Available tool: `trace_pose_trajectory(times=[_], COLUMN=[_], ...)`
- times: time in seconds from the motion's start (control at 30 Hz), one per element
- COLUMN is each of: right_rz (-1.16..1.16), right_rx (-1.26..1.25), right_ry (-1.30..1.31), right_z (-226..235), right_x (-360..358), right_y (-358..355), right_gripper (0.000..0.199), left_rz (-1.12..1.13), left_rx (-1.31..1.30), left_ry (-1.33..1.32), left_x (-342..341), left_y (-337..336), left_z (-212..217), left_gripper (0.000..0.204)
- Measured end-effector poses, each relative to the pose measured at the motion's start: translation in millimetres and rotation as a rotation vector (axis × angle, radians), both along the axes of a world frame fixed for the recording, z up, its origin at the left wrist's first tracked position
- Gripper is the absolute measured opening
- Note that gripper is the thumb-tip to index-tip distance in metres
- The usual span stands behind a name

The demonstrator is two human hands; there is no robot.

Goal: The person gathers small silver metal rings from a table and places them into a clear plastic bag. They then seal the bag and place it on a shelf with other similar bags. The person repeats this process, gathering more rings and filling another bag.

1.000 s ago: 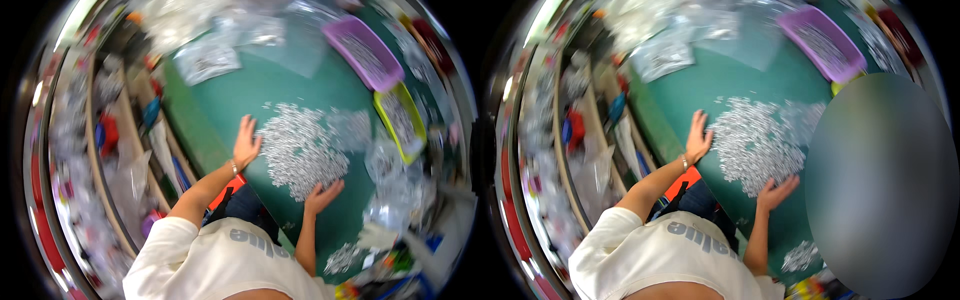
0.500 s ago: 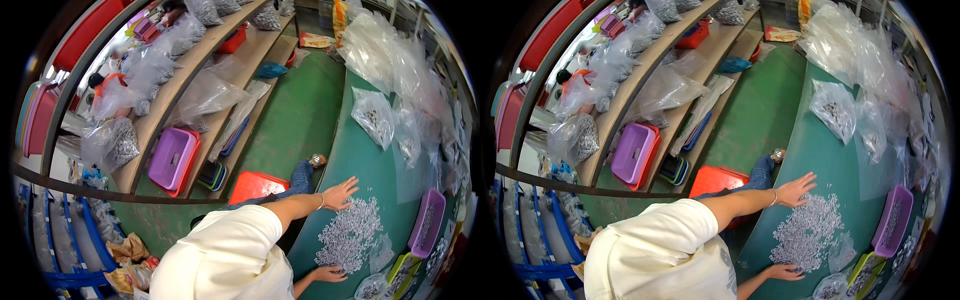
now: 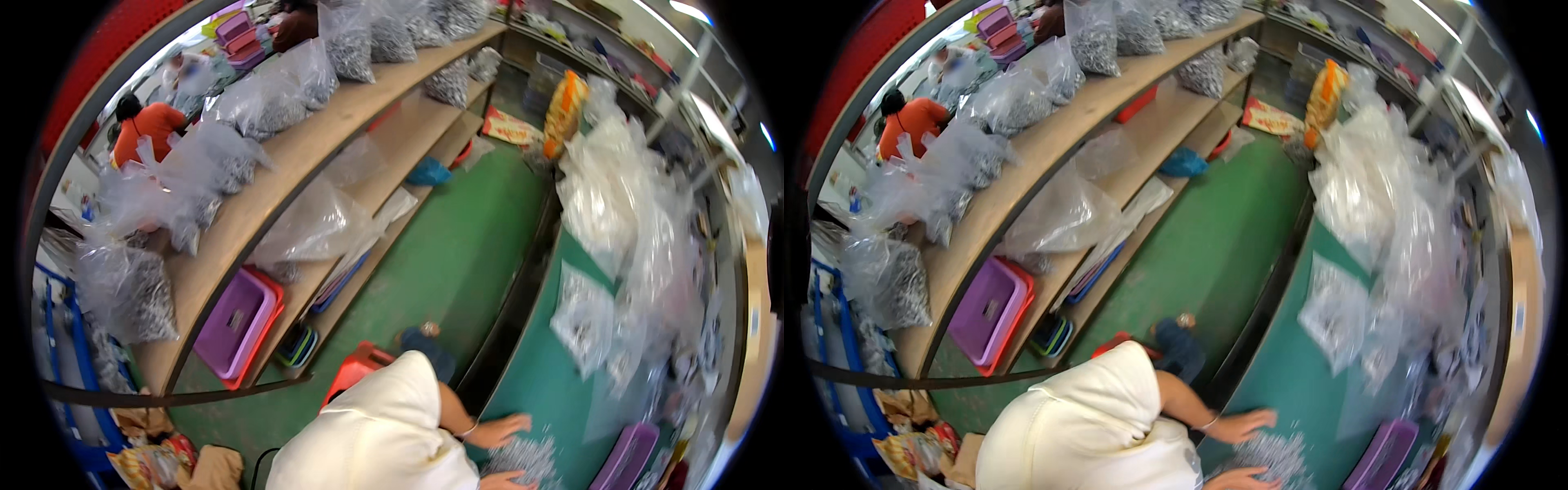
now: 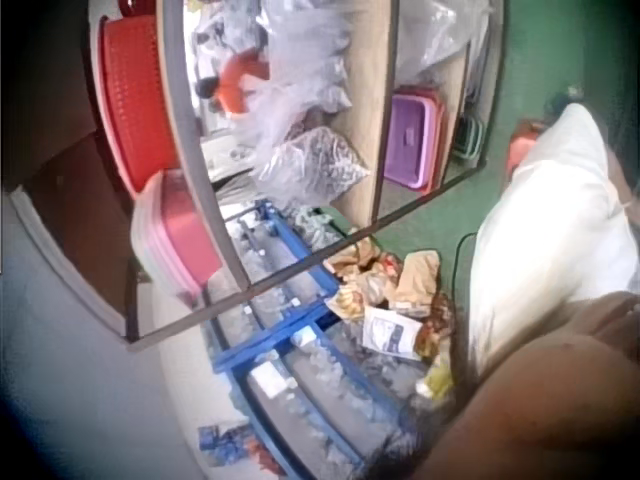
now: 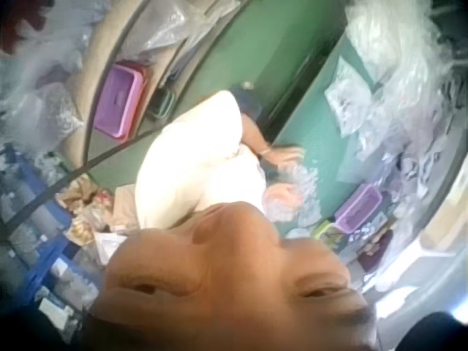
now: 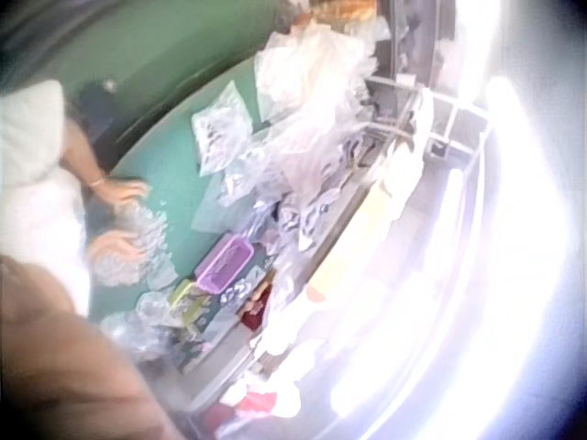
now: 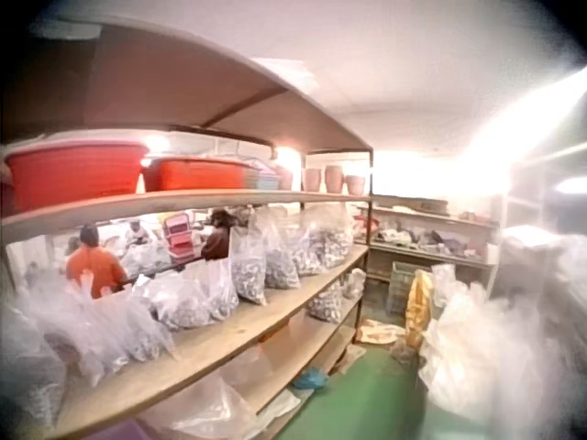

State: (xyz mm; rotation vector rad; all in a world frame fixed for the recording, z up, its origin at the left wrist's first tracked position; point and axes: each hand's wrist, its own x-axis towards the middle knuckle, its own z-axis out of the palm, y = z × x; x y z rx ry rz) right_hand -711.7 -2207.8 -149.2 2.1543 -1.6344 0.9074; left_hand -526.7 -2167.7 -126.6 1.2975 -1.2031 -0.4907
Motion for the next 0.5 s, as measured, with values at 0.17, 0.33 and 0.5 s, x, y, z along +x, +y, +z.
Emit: trace_pose_trajectory(times=[0.17, 0.33, 0.5], right_rz=[0.322, 0.557, 0.712], right_rx=[0.208, 0.206, 0.241], right_ry=[0.184, 0.229, 0.175], right_z=[2, 13, 21], right_x=[146, 193, 223], right_y=[4, -25, -34], right_gripper=[0.043, 0.044, 0.045], left_rz=[0.497, 1.258, 1.930], left_rx=[-0.110, -0.073, 0.094], left_ry=[0.240, 0.067, -0.361], left_x=[174, 359, 442], left_y=[28, 148, 295], left_z=[65, 135, 224], left_gripper=[0.042, 0.043, 0.059])
